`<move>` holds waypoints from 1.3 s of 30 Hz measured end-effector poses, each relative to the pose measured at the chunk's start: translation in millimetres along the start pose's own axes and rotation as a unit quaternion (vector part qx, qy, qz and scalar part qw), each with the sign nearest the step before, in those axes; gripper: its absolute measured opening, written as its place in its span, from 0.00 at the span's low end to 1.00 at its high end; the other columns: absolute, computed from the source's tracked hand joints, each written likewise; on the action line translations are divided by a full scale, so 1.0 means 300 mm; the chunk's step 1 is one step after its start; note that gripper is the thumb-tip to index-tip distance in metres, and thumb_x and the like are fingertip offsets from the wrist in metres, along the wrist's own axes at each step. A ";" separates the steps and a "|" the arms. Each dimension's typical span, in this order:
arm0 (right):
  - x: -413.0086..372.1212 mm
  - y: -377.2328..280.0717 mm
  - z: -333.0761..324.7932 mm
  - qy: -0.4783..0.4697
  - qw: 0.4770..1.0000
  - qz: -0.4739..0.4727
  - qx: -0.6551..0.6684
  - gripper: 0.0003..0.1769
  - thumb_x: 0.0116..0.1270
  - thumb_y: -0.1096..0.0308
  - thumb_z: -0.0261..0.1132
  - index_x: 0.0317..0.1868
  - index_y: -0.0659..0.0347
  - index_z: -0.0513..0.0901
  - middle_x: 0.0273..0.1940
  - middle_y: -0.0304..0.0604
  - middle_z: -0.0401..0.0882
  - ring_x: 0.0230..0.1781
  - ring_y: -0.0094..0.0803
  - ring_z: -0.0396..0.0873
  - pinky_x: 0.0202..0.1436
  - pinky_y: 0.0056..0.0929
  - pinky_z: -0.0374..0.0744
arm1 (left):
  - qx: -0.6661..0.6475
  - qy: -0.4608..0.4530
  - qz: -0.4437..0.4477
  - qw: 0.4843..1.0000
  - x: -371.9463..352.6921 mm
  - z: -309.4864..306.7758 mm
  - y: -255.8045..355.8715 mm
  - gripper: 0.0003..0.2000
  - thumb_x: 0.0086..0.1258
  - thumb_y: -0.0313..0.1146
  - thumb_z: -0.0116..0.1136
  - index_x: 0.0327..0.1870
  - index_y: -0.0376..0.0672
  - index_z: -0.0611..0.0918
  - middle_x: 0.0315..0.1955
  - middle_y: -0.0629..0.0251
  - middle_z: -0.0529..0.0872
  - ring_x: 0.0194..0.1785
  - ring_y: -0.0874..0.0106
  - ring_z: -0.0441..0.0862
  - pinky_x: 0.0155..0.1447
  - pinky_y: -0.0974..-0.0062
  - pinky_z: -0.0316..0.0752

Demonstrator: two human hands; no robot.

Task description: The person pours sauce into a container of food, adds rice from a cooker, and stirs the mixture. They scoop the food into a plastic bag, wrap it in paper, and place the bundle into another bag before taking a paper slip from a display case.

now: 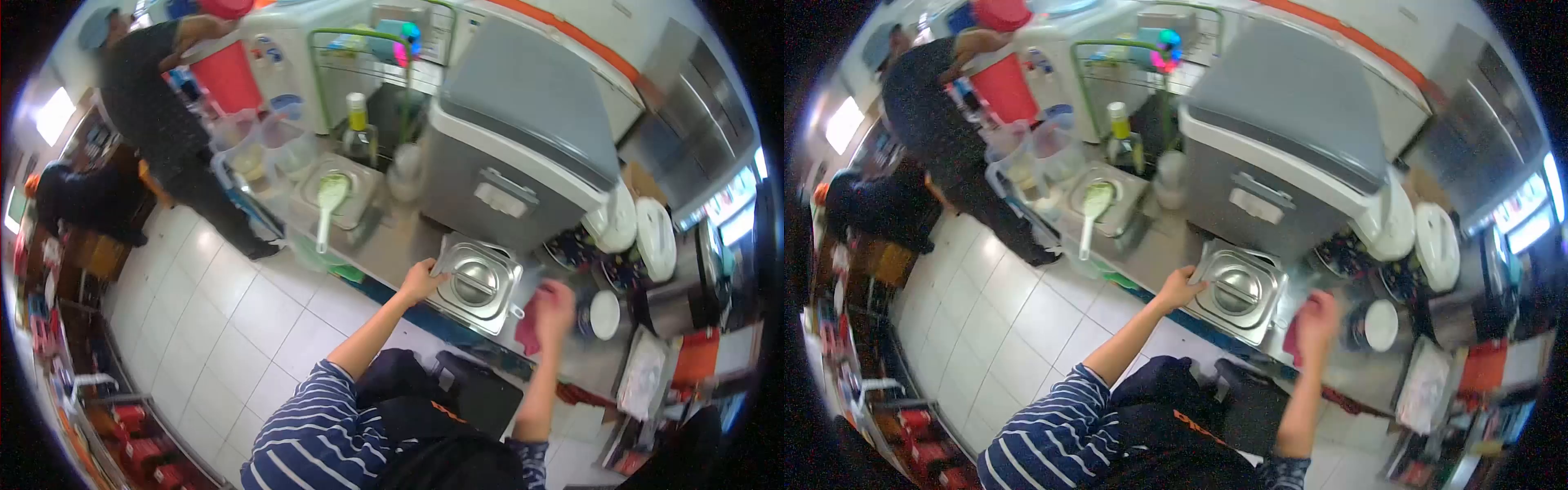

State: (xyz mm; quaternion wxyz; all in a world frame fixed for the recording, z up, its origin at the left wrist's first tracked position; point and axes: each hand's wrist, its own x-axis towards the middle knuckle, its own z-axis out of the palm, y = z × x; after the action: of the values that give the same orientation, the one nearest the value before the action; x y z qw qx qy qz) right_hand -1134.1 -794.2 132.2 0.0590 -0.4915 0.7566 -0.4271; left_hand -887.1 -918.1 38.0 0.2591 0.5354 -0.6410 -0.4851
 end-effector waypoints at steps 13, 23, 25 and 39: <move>0.099 -0.008 -0.139 -0.205 0.976 0.029 -0.065 0.16 0.53 0.70 0.63 0.45 0.54 0.81 0.40 0.49 0.79 0.36 0.41 0.77 0.44 0.31 0.74 | -0.370 -0.058 -0.135 0.917 -0.034 0.098 0.000 0.11 0.66 0.43 0.49 0.33 0.45 0.77 0.14 0.81 0.64 0.17 0.86 0.60 0.20 0.85 0.55; 0.048 0.257 -0.269 0.031 0.693 0.287 0.660 0.33 0.61 0.48 0.56 0.61 0.58 0.64 0.57 0.47 0.66 0.51 0.38 0.70 0.56 0.36 0.70 | -0.459 -0.027 -0.103 0.882 0.022 0.164 -0.143 0.16 0.64 0.39 0.52 0.42 0.32 0.77 0.51 0.59 0.72 0.53 0.73 0.66 0.55 0.78 0.61; 0.026 0.375 -0.222 0.009 0.661 0.296 0.690 0.30 0.61 0.46 0.55 0.56 0.58 0.69 0.57 0.45 0.68 0.54 0.42 0.69 0.60 0.41 0.66 | -0.428 0.008 -0.113 0.896 0.025 0.162 -0.119 0.13 0.65 0.38 0.52 0.37 0.34 0.75 0.52 0.57 0.70 0.57 0.71 0.63 0.61 0.75 0.55; 0.091 0.064 0.002 -0.082 0.987 0.128 0.046 0.10 0.53 0.66 0.64 0.33 0.63 0.81 0.29 0.48 0.81 0.29 0.39 0.79 0.35 0.30 0.75 | 0.040 0.226 0.169 0.959 -0.053 0.020 0.152 0.06 0.56 0.29 0.56 0.34 0.41 0.75 0.33 0.65 0.74 0.40 0.67 0.68 0.47 0.69 0.62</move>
State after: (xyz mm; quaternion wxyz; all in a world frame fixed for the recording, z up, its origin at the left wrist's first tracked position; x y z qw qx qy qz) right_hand -1161.1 -813.3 127.3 0.1976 -0.4207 0.7853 -0.4091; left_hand -907.2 -903.1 79.6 0.4541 0.5250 -0.6654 -0.2747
